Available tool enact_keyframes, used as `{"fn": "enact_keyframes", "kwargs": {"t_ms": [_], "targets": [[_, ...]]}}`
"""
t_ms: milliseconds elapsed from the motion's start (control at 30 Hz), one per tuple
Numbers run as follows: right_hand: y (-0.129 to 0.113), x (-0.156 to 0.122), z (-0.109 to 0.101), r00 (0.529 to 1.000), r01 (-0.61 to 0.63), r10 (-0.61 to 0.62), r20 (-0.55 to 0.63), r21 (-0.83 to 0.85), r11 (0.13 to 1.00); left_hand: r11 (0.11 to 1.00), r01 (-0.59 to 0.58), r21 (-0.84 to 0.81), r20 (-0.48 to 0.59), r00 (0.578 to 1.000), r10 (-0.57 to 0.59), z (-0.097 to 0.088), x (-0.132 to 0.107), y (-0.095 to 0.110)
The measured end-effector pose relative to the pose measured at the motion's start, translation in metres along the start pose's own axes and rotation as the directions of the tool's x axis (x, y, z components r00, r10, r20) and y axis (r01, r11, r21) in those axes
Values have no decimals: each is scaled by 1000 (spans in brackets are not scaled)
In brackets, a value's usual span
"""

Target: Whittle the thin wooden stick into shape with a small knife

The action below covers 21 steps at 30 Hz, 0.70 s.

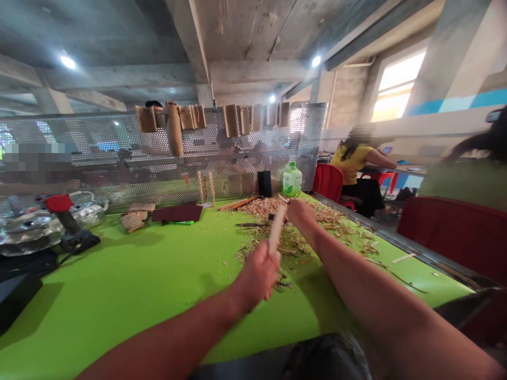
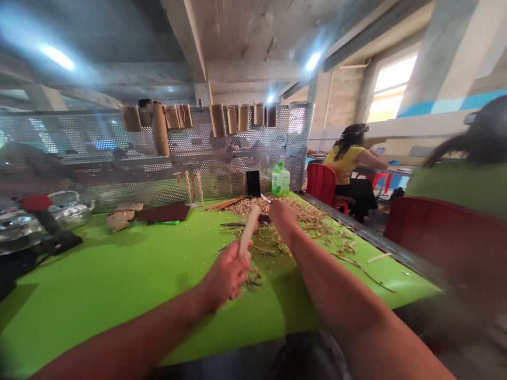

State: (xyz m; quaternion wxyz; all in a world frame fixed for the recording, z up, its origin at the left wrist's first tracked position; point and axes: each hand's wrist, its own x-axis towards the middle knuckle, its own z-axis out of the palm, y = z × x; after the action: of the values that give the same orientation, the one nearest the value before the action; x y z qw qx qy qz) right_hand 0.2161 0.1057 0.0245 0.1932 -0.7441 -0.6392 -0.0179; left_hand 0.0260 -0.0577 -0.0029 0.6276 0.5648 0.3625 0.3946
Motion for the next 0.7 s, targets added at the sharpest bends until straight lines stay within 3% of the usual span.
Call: {"fn": "enact_keyframes", "kwargs": {"t_ms": [100,233,433,700], "targets": [[-4,-1,5,998,-2,3,-68,26,1000,992,7,-130,-143,989,-26,-20,16,4],[-34,-20,17,981,173,-168,-93,49,984,978,-72,-194,-210,977,31,-40,34,3],[-63,-53,22,903,424,-422,-78,8,906,994,-56,-91,-236,971,33,-43,34,4],[-67,-57,19,882,464,-471,-29,-136,875,997,-32,66,-317,947,52,-43,34,2]]}}
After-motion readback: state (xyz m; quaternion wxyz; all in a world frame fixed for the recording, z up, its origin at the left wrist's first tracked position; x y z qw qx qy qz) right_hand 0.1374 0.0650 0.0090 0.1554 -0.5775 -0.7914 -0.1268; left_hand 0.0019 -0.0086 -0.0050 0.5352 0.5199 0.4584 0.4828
